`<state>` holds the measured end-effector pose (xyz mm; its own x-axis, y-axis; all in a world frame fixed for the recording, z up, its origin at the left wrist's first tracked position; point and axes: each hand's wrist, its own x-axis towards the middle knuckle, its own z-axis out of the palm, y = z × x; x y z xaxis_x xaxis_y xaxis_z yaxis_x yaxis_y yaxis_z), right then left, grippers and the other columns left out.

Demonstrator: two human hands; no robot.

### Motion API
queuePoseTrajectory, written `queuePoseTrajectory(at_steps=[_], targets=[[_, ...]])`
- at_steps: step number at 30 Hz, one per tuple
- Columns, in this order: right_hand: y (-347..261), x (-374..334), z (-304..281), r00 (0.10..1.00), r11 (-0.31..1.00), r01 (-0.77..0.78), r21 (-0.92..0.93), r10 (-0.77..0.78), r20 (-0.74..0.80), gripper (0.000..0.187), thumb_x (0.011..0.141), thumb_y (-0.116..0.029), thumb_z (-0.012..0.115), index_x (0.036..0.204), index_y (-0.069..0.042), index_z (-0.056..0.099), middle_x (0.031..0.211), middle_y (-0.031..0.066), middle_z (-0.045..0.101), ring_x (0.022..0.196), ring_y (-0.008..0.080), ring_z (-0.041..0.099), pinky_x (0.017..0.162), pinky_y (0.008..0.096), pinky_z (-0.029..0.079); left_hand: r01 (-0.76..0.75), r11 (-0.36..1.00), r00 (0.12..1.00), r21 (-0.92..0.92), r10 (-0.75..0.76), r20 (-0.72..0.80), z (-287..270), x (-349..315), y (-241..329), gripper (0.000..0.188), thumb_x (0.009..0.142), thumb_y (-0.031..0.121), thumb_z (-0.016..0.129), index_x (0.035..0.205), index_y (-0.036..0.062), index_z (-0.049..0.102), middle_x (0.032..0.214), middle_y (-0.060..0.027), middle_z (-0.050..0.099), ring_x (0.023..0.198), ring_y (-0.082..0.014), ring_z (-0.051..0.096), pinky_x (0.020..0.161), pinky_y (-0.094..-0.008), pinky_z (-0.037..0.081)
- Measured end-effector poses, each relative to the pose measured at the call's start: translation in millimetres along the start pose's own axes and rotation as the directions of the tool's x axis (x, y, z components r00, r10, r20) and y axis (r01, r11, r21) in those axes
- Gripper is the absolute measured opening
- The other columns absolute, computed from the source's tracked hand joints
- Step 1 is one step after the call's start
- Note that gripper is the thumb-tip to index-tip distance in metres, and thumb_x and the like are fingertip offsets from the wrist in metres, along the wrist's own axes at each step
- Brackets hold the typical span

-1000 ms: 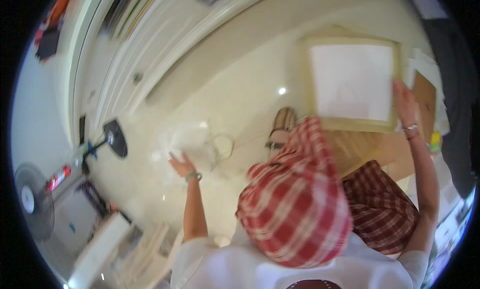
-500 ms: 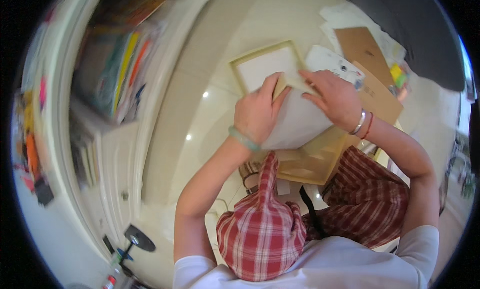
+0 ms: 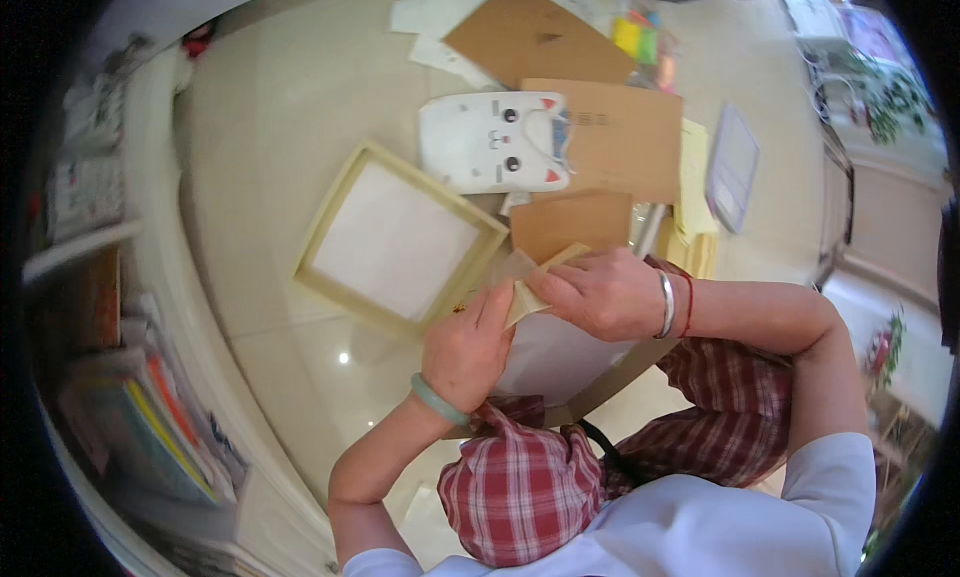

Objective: The person sits on the floor and organizes various stationery items. They open a small box, remove items, and place them into a plastic container. They also handle picture frames, placing paper inside them, and sort through other items like a cat-shaped pouch and a panda-themed package.

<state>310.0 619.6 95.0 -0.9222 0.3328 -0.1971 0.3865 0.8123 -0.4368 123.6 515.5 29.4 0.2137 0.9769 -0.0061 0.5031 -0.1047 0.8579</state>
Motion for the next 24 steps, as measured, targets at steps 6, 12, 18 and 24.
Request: queuePoseTrajectory(at_steps=[6,12,18,24], targets=[[5,-31,-5,0.997,0.995,-0.010,0.097,0.003,0.075,0.019,0.085,-0.017,0.057,0.096,-0.002,0.052,0.068,0.0090,0.054,0.060,0.0255,0.060,0.046,0.0362,0.046,-0.158,0.952,0.968,-0.260,0.201,0.148,7,12,-12,0.050,0.077,0.007,0.065,0.125,0.0056,0.052,0.097,-0.0162,0.064,0.073,-0.0330,0.063,0.063,-0.0411,0.050],[5,-30,-4,0.988,0.847,-0.155,0.508,0.122,0.099,0.021,0.096,-0.026,0.052,0.098,-0.006,0.057,0.075,0.0120,0.061,0.065,0.0320,0.060,0.058,0.0419,0.047,-0.021,0.858,0.940,-0.514,0.192,0.283,-13,7,-17,0.026,0.089,0.013,0.060,0.113,0.0036,0.061,0.086,-0.0182,0.064,0.069,-0.0336,0.061,0.066,-0.0400,0.049],[38,-63,2,0.906,0.831,-0.421,0.364,0.408,0.116,0.038,0.089,-0.038,0.061,0.113,-0.008,0.062,0.089,0.0133,0.068,0.078,0.0319,0.065,0.070,0.0384,0.051,0.441,0.673,0.887,-0.594,-0.426,0.177,-1,15,-11,0.026,0.096,0.024,0.055,0.107,0.0016,0.063,0.087,-0.0065,0.065,0.074,-0.0143,0.056,0.069,-0.0292,0.046],[58,-134,20,0.597,0.452,-0.486,0.748,0.797,-0.093,0.018,0.084,-0.018,0.070,0.095,-0.003,0.066,0.085,0.0145,0.068,0.076,0.0270,0.066,0.069,0.0315,0.052,0.489,0.636,0.795,-0.596,-0.607,0.005,16,12,2,0.034,0.093,0.024,0.061,0.118,0.0019,0.058,0.105,-0.0026,0.062,0.092,-0.0101,0.055,0.081,-0.0247,0.045]])
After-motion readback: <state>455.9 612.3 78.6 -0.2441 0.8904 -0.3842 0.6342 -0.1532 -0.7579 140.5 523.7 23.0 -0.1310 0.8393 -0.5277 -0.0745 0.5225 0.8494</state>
